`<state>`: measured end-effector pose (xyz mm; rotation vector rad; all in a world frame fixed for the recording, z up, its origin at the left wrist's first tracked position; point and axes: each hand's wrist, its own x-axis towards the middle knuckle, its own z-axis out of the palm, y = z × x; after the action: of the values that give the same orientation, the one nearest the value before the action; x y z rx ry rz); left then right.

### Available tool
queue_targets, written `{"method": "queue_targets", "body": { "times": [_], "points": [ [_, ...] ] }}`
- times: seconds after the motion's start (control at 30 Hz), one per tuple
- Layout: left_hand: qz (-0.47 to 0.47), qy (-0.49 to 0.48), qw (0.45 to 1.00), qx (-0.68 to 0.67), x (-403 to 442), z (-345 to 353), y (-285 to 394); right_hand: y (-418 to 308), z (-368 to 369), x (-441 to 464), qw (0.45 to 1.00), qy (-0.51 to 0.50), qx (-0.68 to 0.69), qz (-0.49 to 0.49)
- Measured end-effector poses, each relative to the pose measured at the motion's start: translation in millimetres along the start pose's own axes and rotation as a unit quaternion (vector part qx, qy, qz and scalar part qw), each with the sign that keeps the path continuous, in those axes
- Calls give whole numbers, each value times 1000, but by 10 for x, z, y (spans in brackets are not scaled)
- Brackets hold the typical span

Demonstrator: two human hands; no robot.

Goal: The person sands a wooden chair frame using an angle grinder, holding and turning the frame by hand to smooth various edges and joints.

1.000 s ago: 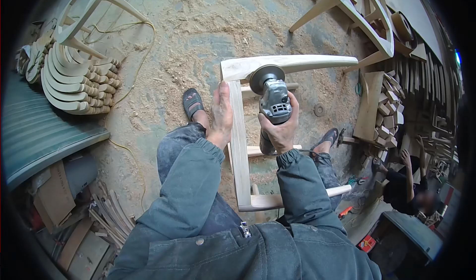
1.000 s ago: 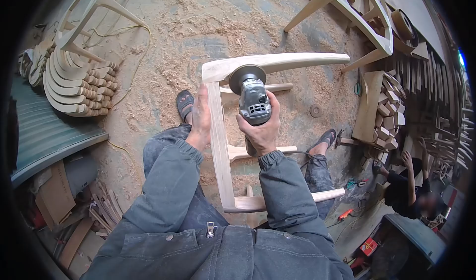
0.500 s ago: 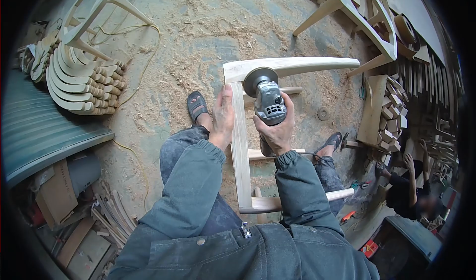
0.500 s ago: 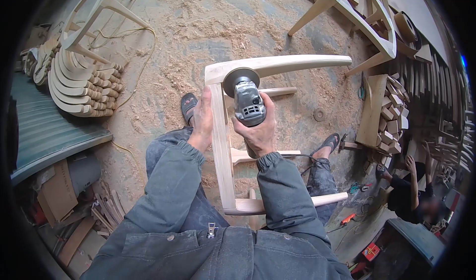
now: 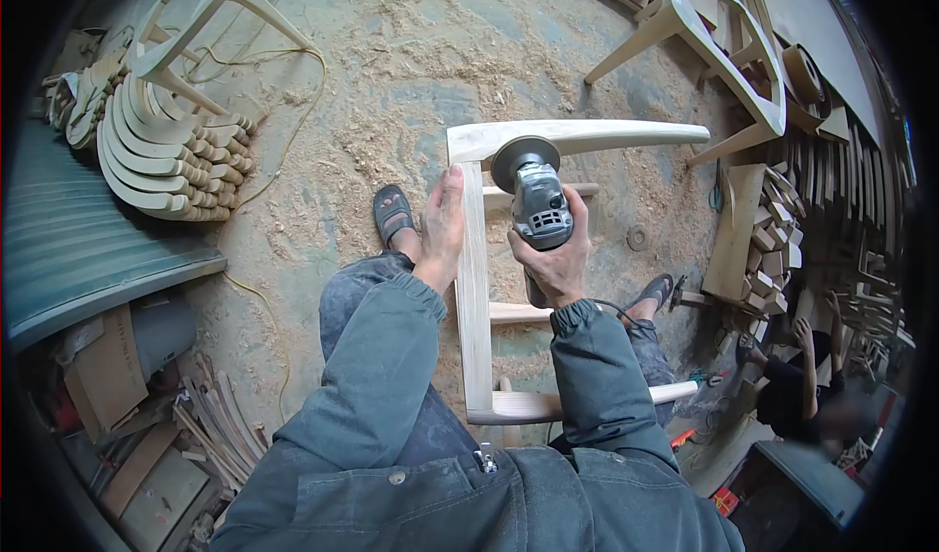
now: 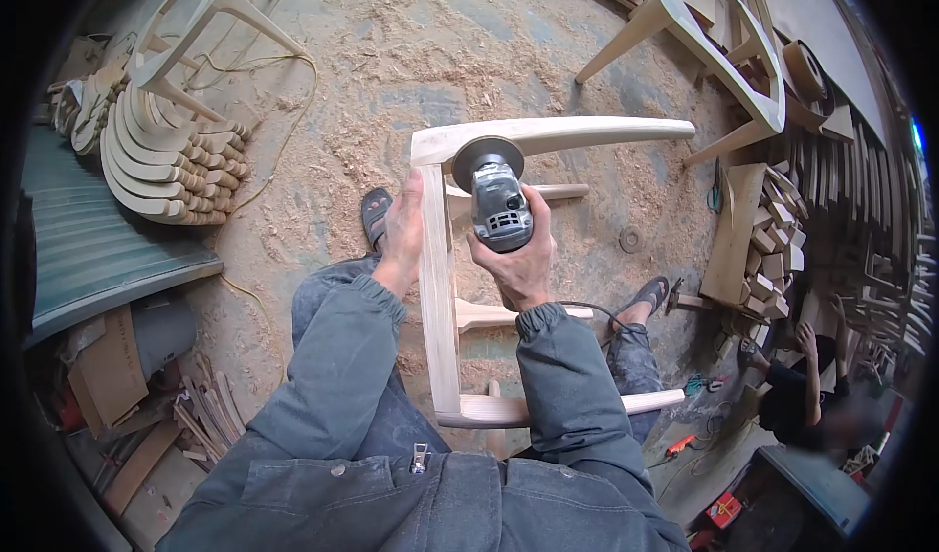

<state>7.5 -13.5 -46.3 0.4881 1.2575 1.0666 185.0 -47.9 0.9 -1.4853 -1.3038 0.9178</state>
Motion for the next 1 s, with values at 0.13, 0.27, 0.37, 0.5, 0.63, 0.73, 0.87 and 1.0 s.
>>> {"method": "queue_targets", "body": {
  "times": [0.13,0.27,0.37,0.5,0.63,0.73,0.87,1.0],
  "points": [
    [-3,3,1000,14,36,-68,-42,52,66,67,999,22,-31,-6],
    [19,-8,1000,2,93,-79,-60,140,-40,90,997,32,-76,-5],
    [34,-9,999,24,137,-142,-167,104,-208,120,1000,27,-12,6],
    [66,-7,997,27,99,-64,-172,131,-483,79,995,41,-85,-34],
    [49,6,999,8,190,-65,21,182,-580,65,992,-4,-121,-25],
    [16,-10,1000,-6,455,-156,183,125,-510,176,986,-36,-149,-59],
    [-26,-3,1000,-17,634,-191,216,122,-369,465,976,-89,-177,-88],
    [-7,15,1000,-24,684,-169,353,64,-142,803,966,-128,-184,-129]
  ]
}}
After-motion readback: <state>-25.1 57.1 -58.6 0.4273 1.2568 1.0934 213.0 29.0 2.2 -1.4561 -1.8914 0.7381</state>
